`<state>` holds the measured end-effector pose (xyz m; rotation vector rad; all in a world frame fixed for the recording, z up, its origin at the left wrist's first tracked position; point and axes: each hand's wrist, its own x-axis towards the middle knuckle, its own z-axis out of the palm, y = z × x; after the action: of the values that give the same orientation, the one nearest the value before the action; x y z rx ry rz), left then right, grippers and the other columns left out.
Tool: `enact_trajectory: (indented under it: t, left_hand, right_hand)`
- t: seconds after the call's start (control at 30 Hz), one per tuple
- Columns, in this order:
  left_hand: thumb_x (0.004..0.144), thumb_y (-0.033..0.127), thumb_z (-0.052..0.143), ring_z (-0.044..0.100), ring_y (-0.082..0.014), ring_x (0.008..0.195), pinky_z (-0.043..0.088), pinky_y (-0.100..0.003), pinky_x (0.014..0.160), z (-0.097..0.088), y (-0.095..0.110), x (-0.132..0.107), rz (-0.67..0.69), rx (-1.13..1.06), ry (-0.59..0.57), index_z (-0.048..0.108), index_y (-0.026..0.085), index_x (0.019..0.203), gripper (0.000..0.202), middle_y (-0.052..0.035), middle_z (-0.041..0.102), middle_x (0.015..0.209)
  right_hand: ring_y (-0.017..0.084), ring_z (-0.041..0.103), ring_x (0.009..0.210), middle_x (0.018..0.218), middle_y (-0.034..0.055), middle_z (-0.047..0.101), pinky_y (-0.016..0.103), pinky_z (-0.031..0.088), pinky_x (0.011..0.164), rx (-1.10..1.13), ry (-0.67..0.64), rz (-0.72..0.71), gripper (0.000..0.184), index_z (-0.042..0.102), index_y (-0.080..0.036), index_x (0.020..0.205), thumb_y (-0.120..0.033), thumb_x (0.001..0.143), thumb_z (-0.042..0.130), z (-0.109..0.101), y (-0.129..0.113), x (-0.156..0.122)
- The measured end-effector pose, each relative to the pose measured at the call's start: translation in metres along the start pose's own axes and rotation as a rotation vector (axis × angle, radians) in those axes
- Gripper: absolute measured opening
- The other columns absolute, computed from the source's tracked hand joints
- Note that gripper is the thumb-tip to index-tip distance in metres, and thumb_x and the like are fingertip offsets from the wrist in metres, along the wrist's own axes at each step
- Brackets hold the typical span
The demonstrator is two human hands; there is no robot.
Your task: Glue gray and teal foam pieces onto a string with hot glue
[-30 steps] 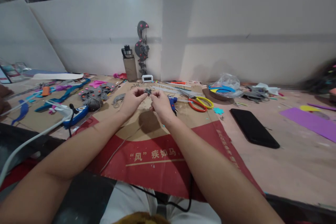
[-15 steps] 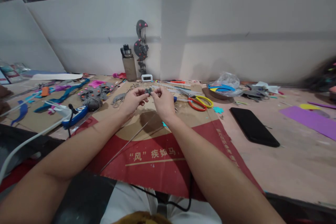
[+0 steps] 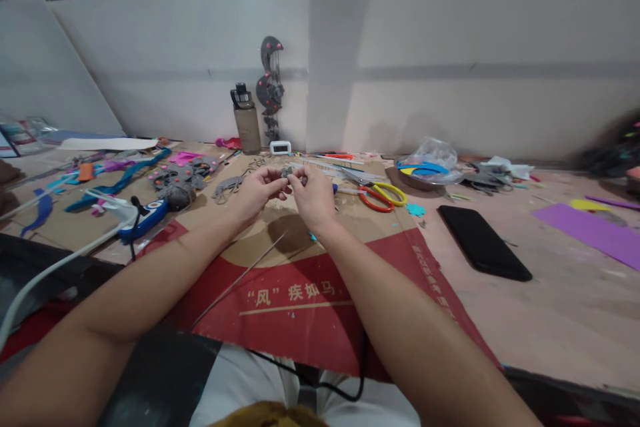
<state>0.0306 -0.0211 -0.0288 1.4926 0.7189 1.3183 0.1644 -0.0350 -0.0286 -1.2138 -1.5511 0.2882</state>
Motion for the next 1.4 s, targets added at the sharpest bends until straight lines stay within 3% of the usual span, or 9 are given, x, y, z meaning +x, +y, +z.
enact_trajectory:
  t: [0.27,0.6,0.9,1.4]
  left_hand:
    - [0.070,0.030,0.069,0.063,-0.0121,0.063,0.047,-0.023,0.055,-0.0007,-0.0003,0.0004,-0.058,-0.052,0.010,0.056,0.014,0.084,0.026,-0.0034,0.064,0.073]
    - [0.072,0.011,0.061,0.059,-0.0093,0.056,0.043,-0.019,0.048,0.0009,0.0027,0.0026,-0.094,-0.055,0.097,0.055,0.013,0.073,0.007,-0.0007,0.060,0.061]
    - [0.071,0.016,0.066,0.062,-0.0096,0.062,0.051,-0.025,0.064,0.0015,0.0028,0.0022,-0.118,-0.100,0.040,0.058,0.011,0.085,0.017,-0.0034,0.064,0.073]
    - [0.073,0.016,0.062,0.061,-0.0104,0.054,0.052,-0.025,0.057,0.0015,-0.0006,0.0018,-0.104,0.012,0.092,0.054,0.012,0.076,0.010,0.0000,0.061,0.061]
  right_hand:
    - [0.013,0.050,0.064,0.071,0.0013,0.061,0.025,0.035,0.061,0.038,-0.032,0.004,0.019,0.060,-0.018,0.075,-0.034,0.079,0.051,0.0015,0.0024,0.0001]
    - [0.013,0.047,0.062,0.065,0.0007,0.056,0.025,0.033,0.060,0.001,-0.026,-0.004,0.015,0.061,-0.018,0.073,-0.031,0.077,0.054,0.0008,-0.0006,-0.0007]
    - [0.014,0.054,0.066,0.072,0.0025,0.063,0.026,0.037,0.063,0.030,-0.048,0.007,0.018,0.060,-0.018,0.072,-0.032,0.080,0.050,0.0017,0.0021,0.0000]
    - [0.013,0.051,0.062,0.068,0.0024,0.062,0.025,0.034,0.060,-0.020,-0.091,0.046,0.023,0.061,-0.016,0.072,-0.033,0.080,0.049,0.0014,0.0005,-0.0004]
